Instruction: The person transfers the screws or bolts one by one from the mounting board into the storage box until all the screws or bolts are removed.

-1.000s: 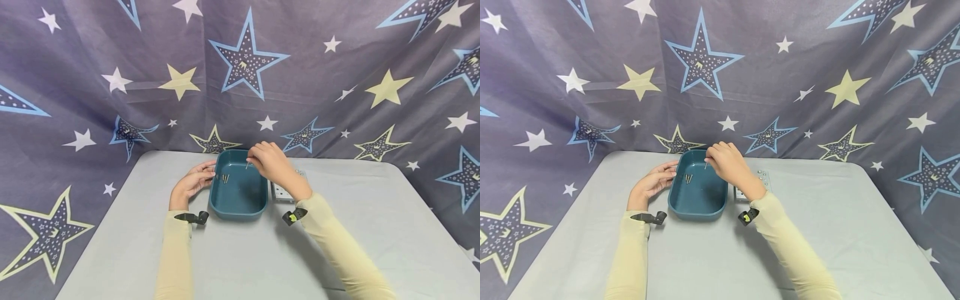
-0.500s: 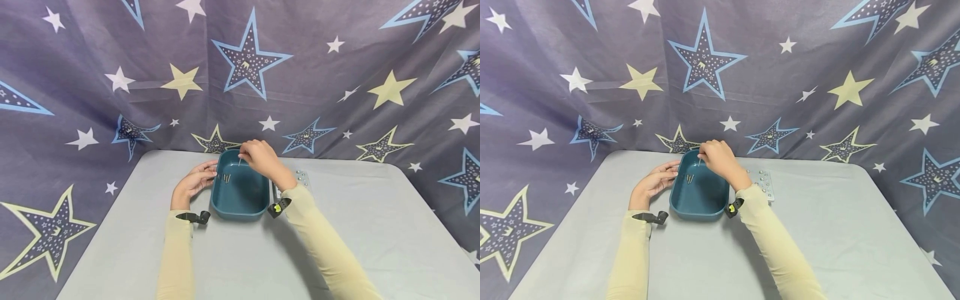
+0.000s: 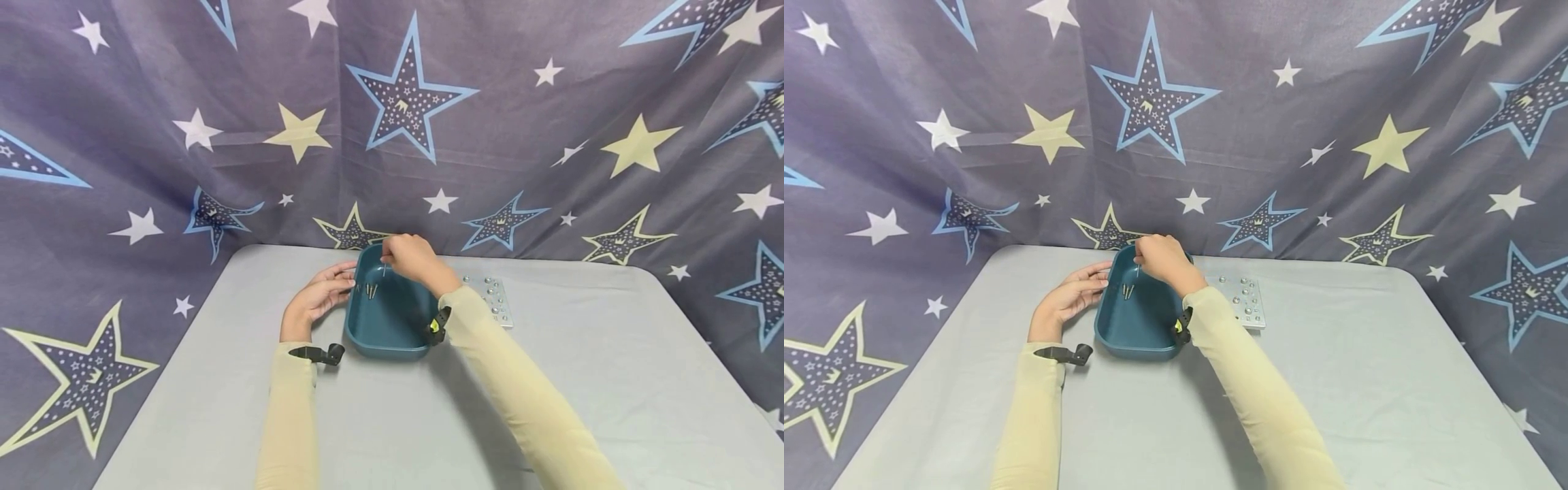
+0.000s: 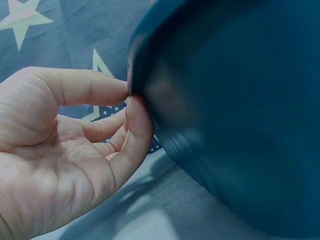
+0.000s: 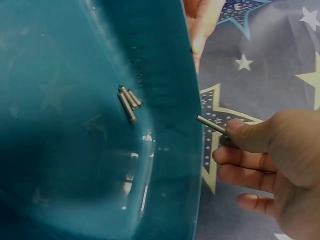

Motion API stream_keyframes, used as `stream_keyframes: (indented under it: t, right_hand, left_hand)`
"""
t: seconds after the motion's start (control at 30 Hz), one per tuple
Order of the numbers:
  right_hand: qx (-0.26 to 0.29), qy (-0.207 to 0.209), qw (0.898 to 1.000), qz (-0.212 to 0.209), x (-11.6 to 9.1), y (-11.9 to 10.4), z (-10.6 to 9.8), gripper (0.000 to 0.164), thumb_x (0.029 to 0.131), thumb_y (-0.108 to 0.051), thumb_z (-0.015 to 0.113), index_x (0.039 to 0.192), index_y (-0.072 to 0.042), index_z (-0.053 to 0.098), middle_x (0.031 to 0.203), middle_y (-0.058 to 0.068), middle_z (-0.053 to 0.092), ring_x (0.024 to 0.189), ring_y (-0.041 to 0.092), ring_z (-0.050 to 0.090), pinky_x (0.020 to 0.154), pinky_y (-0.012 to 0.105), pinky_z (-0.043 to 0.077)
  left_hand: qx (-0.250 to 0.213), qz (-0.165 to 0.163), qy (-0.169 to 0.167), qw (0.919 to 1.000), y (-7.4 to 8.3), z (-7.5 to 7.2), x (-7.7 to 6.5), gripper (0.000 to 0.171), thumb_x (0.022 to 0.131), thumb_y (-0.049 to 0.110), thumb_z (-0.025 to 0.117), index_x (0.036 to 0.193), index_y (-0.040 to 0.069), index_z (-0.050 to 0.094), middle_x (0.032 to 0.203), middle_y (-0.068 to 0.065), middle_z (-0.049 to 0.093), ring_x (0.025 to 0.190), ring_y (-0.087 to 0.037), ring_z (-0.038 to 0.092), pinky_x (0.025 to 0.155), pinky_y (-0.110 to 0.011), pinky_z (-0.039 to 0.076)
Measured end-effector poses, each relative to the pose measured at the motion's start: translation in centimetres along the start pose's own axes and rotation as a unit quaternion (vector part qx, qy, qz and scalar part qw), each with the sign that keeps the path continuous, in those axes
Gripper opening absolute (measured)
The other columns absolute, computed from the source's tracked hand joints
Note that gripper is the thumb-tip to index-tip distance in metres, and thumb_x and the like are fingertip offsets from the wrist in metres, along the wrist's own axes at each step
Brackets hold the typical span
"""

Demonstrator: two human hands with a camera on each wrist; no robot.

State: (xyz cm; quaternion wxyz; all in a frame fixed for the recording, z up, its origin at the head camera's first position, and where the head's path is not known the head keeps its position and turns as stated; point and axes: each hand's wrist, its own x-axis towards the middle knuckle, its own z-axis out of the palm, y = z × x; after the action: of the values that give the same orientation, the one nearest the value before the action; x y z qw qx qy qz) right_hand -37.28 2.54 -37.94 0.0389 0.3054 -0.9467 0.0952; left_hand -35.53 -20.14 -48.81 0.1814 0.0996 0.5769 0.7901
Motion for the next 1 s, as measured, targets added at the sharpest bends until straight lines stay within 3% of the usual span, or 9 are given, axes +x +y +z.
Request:
stream_keyframes:
  t: [0.2, 0.4, 0.6, 0.87, 1.0]
  right_hand:
    - [0.011, -0.043, 0.999, 0.014, 1.0, -0.3, 0.6, 0.017, 0.099, -0.017, 0.066, 0.084, -0.010, 0.069, 0.075, 0.000, 0.060, 0.068, 0.015, 0.051, 0.066, 0.032, 0.046]
    - [0.046, -0.090, 0.995, 0.021, 1.4, -0.6, 1.4, 0.038, 0.100, -0.014, 0.065, 0.065, -0.015, 0.050, 0.060, -0.004, 0.038, 0.058, 0.012, 0.038, 0.058, 0.028, 0.034]
    - [0.051, -0.120, 0.991, 0.039, 1.6, -0.7, 2.2, 0.040, 0.099, -0.016, 0.066, 0.064, -0.017, 0.048, 0.061, -0.003, 0.041, 0.060, 0.013, 0.041, 0.061, 0.029, 0.038]
    - [0.037, -0.137, 0.988, 0.060, 1.7, -0.6, 3.3, 0.021, 0.097, -0.017, 0.069, 0.077, -0.014, 0.064, 0.071, -0.003, 0.053, 0.066, 0.013, 0.049, 0.063, 0.029, 0.042]
    - [0.040, -0.148, 0.986, 0.060, 1.7, -0.6, 3.9, 0.031, 0.096, -0.017, 0.070, 0.069, -0.015, 0.055, 0.065, -0.003, 0.046, 0.064, 0.014, 0.046, 0.060, 0.028, 0.039]
  left_hand:
    - [-0.002, -0.004, 0.007, 1.0000, 0.1, 0.0, -0.1, 0.061, 0.101, -0.010, 0.043, 0.158, -0.006, 0.022, 0.108, -0.001, 0.062, 0.089, -0.007, 0.066, 0.078, -0.022, 0.056]
    - [-0.005, -0.004, 0.008, 0.9999, 0.2, 0.0, -0.1, 0.061, 0.101, -0.010, 0.043, 0.159, -0.006, 0.022, 0.108, 0.000, 0.063, 0.090, -0.007, 0.066, 0.079, -0.022, 0.056]
    - [0.000, -0.001, 0.006, 1.0000, 0.1, -0.2, -0.1, 0.061, 0.102, -0.009, 0.044, 0.159, -0.005, 0.023, 0.108, -0.001, 0.062, 0.093, -0.008, 0.067, 0.080, -0.022, 0.056]
    - [0.007, 0.000, 0.001, 1.0000, 0.0, -0.1, 0.0, 0.061, 0.101, -0.009, 0.045, 0.158, -0.006, 0.022, 0.110, -0.001, 0.063, 0.093, -0.008, 0.067, 0.081, -0.022, 0.056]
    - [0.016, 0.000, 0.002, 0.9999, 0.0, 0.0, 0.0, 0.061, 0.101, -0.008, 0.045, 0.158, -0.005, 0.024, 0.112, -0.002, 0.063, 0.095, -0.008, 0.067, 0.082, -0.022, 0.056]
